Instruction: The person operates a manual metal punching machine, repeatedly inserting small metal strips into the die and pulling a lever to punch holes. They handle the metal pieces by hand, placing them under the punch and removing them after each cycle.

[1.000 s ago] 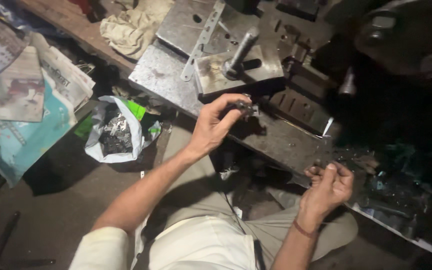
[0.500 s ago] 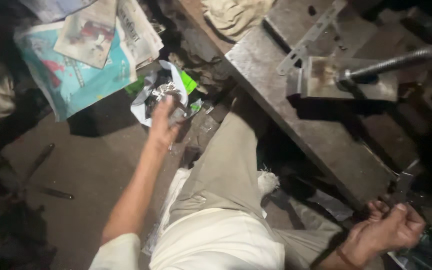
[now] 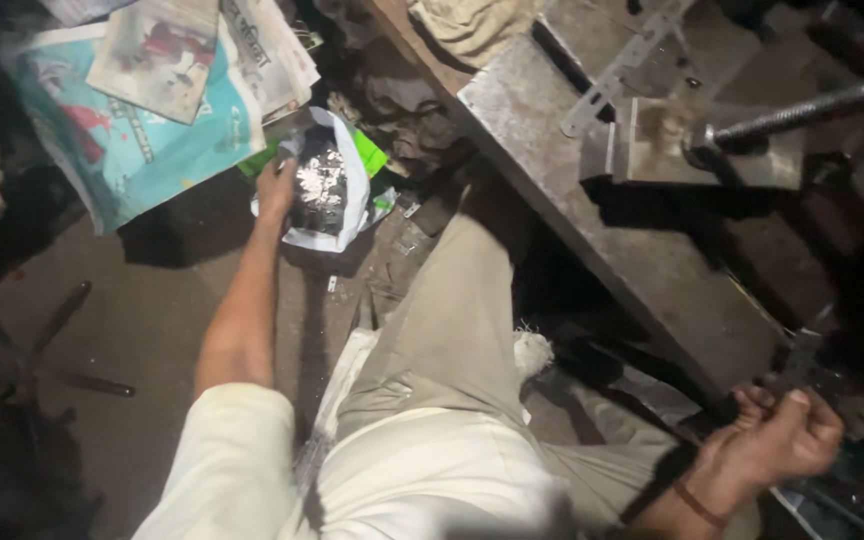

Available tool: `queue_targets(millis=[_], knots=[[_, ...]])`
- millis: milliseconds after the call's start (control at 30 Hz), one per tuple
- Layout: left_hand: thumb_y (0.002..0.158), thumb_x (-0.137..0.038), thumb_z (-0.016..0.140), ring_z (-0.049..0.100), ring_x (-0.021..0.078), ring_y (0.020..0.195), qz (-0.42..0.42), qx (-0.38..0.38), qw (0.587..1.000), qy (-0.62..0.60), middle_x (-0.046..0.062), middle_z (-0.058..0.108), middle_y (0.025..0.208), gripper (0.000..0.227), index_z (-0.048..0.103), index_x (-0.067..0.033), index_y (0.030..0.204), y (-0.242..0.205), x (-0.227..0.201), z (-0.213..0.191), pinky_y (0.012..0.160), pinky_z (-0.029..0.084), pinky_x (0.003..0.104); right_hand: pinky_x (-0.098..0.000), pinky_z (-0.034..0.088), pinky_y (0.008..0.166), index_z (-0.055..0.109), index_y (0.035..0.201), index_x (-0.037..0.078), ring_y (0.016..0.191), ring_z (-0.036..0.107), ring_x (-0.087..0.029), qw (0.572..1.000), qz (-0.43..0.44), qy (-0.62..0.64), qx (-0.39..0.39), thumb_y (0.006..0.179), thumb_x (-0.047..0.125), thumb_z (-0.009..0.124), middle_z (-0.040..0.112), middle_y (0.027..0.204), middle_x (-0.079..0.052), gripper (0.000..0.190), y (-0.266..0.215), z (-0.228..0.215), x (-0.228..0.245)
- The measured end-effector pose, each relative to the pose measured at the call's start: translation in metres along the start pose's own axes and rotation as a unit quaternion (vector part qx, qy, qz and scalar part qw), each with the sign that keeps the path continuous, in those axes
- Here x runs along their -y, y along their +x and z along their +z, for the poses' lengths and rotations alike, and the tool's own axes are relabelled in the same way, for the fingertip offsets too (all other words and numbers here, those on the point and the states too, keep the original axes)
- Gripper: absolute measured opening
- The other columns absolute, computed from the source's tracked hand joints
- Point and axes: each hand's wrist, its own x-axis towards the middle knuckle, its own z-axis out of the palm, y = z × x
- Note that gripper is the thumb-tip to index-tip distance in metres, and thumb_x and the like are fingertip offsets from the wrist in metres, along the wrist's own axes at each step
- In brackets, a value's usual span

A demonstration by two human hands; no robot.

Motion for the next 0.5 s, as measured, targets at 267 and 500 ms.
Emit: queue_targets(millis=[267, 500], knots=[[0.107, -0.01, 0.063, 0.072, 0.0161, 0.097, 0.072, 0.074, 0.984, -0.142, 0.009, 0.071, 0.113, 0.025, 0.065, 0.004, 0.127, -0.113, -0.03, 0.005, 0.082, 0.062, 0.028, -0.034, 0.063, 0.063, 0.06, 0.108, 0.002, 0.069, 0.07, -0.019, 0.992, 0.091, 0.08, -0.04, 0.102, 0.003, 0.065, 0.065, 0.088, -0.008, 0.008, 0.001, 0.009, 0.014], [0.108, -0.006, 0.059, 0.066, 0.0119, 0.098, 0.209, 0.232, 0.947, -0.07, 0.009, 0.072, 0.117, 0.023, 0.066, 0.0031, 0.128, -0.27, -0.154, 0.059, 0.084, 0.054, 0.025, -0.0298, 0.062, 0.062, 0.06, 0.105, 0.003, 0.069, 0.07, -0.017, 0.974, 0.145, 0.175, 0.006, 0.102, 0.002, 0.062, 0.069, 0.087, -0.009, 0.004, 0.002, 0.005, 0.028]])
